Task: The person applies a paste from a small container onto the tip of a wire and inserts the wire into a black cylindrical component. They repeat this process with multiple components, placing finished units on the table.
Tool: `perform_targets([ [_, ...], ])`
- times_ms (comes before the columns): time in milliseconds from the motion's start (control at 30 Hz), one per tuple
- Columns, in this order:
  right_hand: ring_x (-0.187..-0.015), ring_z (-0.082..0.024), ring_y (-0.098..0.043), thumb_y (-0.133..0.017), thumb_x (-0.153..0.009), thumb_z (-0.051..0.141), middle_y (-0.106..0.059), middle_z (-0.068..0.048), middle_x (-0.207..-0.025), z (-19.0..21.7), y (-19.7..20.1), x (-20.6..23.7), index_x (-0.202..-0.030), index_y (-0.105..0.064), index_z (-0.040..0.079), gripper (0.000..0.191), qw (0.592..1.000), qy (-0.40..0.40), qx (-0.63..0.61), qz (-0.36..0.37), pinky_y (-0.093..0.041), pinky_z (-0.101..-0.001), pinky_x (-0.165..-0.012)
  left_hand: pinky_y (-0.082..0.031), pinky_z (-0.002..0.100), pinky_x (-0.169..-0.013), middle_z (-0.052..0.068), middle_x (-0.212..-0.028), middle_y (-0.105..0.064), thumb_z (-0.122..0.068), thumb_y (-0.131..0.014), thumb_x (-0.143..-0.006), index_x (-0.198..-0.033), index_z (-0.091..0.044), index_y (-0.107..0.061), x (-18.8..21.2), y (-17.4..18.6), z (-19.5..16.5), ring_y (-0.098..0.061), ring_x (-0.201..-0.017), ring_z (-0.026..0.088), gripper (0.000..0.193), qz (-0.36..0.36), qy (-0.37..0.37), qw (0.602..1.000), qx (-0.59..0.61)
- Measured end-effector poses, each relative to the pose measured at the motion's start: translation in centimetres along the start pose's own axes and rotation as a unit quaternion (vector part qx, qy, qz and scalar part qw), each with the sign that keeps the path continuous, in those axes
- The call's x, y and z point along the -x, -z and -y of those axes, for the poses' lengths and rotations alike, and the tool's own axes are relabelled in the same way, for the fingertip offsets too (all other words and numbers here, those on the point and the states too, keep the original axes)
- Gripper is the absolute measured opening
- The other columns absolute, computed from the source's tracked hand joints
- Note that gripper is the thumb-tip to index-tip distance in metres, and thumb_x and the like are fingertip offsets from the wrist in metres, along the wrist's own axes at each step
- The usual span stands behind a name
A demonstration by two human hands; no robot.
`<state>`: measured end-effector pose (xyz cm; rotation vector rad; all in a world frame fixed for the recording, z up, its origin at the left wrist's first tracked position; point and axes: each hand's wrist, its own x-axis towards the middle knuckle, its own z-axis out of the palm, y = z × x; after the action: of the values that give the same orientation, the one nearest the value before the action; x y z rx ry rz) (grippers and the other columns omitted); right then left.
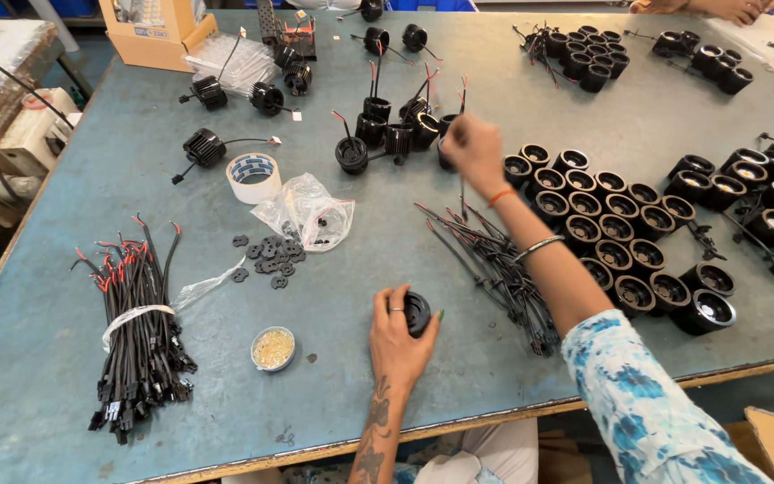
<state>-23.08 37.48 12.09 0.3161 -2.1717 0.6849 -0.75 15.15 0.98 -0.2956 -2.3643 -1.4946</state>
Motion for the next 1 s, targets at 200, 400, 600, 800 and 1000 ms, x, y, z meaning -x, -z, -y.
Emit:
perform_targets([
  [200, -0.077, -0.017, -0.063, -0.059, -0.101, -0.001, -0.057, -0.01, -0.096, 5.2, 10.1, 0.5, -0.132, -0.068, 0.007, 0.033, 0.995, 0.019, -0.086, -0.045, -0.049, -0.0285, -0.069, -0.054, 0.046, -0.09, 0.015, -0.118, -0.061, -0.022, -0.077, -0.087, -0.128, -0.005, -0.059, 0.3, -0.7, 1.6, -0.065, -0.104, 0.034, 0.048, -0.083, 0.04, 0.99, 0.109],
  [400, -0.071, -0.018, -0.052, -0.072, -0.086, 0.003, -0.05, -0.006, -0.083, 14.2, 14.0, 11.8, -0.113, -0.08, 0.016, 0.031, 0.996, 0.045, 0.048, 0.063, -0.042, -0.032, -0.061, -0.061, 0.04, -0.082, 0.013, -0.107, -0.067, -0.028, -0.061, -0.098, -0.129, -0.004, -0.061, 0.8, -0.8, 4.3, -0.07, -0.091, 0.027, 0.039, -0.037, 0.219, 0.799, 0.559],
  [600, -0.061, -0.019, -0.046, -0.086, -0.075, 0.021, -0.045, -0.006, -0.076, 18.4, 13.3, 18.2, -0.104, -0.082, 0.018, 0.029, 0.991, -0.053, 0.022, 0.123, -0.038, -0.0337, -0.053, -0.065, 0.045, -0.079, 0.015, -0.103, -0.07, -0.044, -0.047, -0.104, -0.128, 0.001, -0.059, 1.1, 1.8, 6.1, -0.073, -0.092, 0.03, 0.053, -0.03, 0.253, 0.673, 0.694],
  [800, -0.061, -0.017, -0.046, -0.085, -0.078, 0.021, -0.045, -0.003, -0.074, 20.2, 11.8, 20.6, -0.102, -0.082, 0.018, 0.025, 0.995, -0.043, 0.0, 0.092, -0.038, -0.0327, -0.053, -0.065, 0.043, -0.076, 0.015, -0.107, -0.069, -0.044, -0.047, -0.106, -0.131, 0.004, -0.058, 1.9, 2.7, 5.9, -0.073, -0.094, 0.031, 0.055, -0.003, 0.246, 0.658, 0.711],
  [1000, -0.062, -0.018, -0.044, -0.086, -0.079, 0.022, -0.043, -0.002, -0.073, 21.3, 10.7, 21.1, -0.102, -0.081, 0.019, 0.024, 0.997, 0.01, 0.023, 0.077, -0.036, -0.035, -0.054, -0.066, 0.041, -0.074, 0.016, -0.11, -0.069, -0.043, -0.047, -0.107, -0.132, 0.004, -0.058, 2.1, 3.3, 5.7, -0.073, -0.092, 0.031, 0.054, 0.002, 0.24, 0.655, 0.717],
])
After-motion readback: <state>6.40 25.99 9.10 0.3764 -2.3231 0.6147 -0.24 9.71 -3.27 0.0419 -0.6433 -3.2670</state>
